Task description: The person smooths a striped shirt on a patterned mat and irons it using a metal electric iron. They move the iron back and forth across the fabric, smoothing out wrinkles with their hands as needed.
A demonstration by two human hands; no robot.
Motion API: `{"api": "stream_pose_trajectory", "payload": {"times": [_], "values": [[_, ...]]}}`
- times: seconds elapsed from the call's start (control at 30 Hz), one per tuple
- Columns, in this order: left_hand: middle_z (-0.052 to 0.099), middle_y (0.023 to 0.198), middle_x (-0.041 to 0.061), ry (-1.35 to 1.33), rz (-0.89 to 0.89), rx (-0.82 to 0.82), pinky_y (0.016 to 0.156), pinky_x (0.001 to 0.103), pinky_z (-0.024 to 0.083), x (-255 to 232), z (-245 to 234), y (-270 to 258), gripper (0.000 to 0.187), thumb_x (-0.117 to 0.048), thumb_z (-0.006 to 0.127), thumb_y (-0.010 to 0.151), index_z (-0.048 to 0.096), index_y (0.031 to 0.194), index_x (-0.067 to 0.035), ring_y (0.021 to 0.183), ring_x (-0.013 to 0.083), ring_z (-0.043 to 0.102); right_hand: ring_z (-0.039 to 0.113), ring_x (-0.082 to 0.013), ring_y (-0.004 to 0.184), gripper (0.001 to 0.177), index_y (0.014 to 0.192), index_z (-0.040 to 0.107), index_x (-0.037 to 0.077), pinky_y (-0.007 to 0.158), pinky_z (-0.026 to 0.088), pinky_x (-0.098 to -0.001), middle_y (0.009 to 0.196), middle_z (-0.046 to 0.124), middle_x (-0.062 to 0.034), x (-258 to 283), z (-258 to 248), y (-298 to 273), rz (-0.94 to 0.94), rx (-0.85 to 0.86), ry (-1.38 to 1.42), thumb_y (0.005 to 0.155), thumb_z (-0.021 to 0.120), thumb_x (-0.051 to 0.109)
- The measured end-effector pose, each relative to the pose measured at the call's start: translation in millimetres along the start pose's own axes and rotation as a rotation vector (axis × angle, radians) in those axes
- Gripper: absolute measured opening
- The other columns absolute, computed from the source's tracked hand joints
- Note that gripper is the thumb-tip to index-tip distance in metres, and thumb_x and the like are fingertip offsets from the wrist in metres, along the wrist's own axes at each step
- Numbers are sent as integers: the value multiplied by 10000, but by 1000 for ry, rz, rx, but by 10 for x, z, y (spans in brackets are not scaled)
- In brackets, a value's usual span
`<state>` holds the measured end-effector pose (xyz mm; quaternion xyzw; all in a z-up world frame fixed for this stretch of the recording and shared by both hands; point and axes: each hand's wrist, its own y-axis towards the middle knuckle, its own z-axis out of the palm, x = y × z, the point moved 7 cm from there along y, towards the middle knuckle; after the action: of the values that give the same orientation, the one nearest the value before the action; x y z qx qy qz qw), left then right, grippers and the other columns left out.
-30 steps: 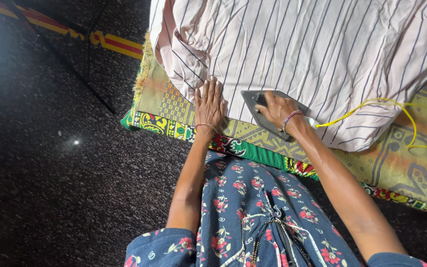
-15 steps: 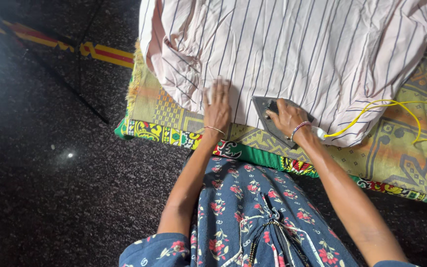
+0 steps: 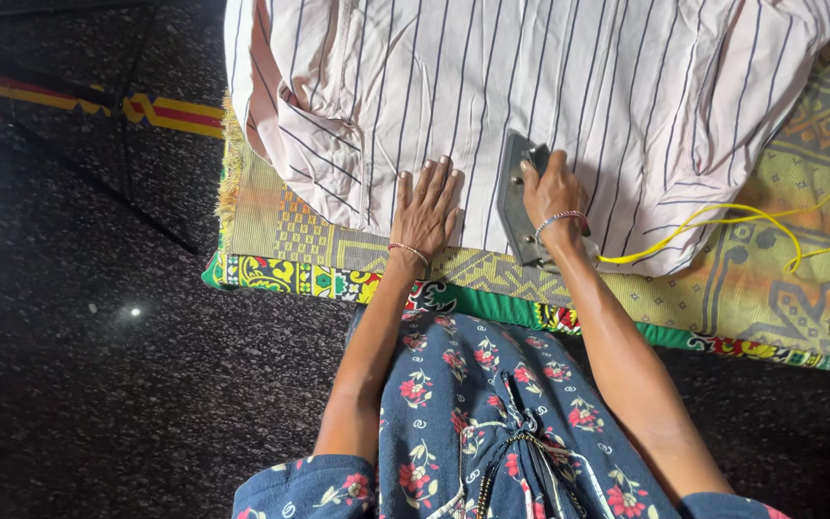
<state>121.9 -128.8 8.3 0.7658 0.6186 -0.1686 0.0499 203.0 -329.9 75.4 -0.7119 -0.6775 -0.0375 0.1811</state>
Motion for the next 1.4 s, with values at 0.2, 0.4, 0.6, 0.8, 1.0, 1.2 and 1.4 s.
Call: {"api": "stream_pose_trajectory", "payload": {"times": [0.2, 0.4, 0.6, 0.8, 1.0, 1.2, 1.4], "values": [[174, 1719, 40, -13, -7, -1, 1278, 542, 64, 8, -10, 1, 678, -442, 424, 1039, 239, 1643, -197, 1584, 243, 169, 703, -479, 694, 382, 1007, 498, -45, 573, 557, -516, 717, 674, -273, 18, 20, 34, -85, -4, 30, 1034, 657, 301], [171, 1725, 41, -10, 2, -3, 1281, 533, 44, -16, -33, -6, 676, -432, 428, 1042, 239, 1649, -202, 1587, 238, 158, 697, -495, 729, 392, 1018, 489, -50, 606, 559, -537, 751, 673, -298, -65, -31, -108, -124, 57, 41, 1025, 662, 303], [156, 1725, 41, 0, 15, 0, 1278, 536, 37, -19, -34, -23, 672, -423, 421, 1047, 238, 1652, -195, 1585, 250, 144, 698, -497, 772, 393, 1040, 496, -39, 630, 554, -546, 805, 679, -302, -340, -123, -359, -14, 111, 36, 1023, 660, 318], [147, 1721, 50, 15, 10, 22, 1271, 542, 34, -22, -4, -6, 681, -428, 416, 1038, 232, 1645, -183, 1582, 258, 139, 694, -478, 831, 402, 1079, 510, -12, 672, 533, -570, 913, 692, -273, -562, -174, -474, 201, 88, 44, 1011, 632, 366], [149, 1724, 51, -4, 11, -5, 1281, 546, 37, -23, 17, -10, 684, -423, 422, 1041, 233, 1655, -188, 1586, 254, 142, 672, -493, 917, 419, 1077, 520, 6, 748, 498, -600, 964, 702, -264, -641, -64, -355, 186, -32, 37, 1007, 637, 403], [167, 1725, 68, -7, 20, -15, 1281, 559, 38, -39, -28, -10, 690, -416, 447, 1040, 239, 1651, -170, 1590, 266, 151, 672, -502, 878, 414, 1079, 514, 2, 739, 503, -590, 911, 698, -269, -607, -41, -197, 186, -37, 29, 1019, 633, 394], [168, 1711, 108, 205, -60, 131, 1231, 600, 54, -220, 21, 100, 697, -327, 469, 988, 256, 1631, -161, 1570, 293, 158, 687, -480, 841, 411, 1039, 511, -2, 722, 516, -576, 873, 702, -256, -473, -56, -77, 170, -110, 18, 1017, 640, 387]]}}
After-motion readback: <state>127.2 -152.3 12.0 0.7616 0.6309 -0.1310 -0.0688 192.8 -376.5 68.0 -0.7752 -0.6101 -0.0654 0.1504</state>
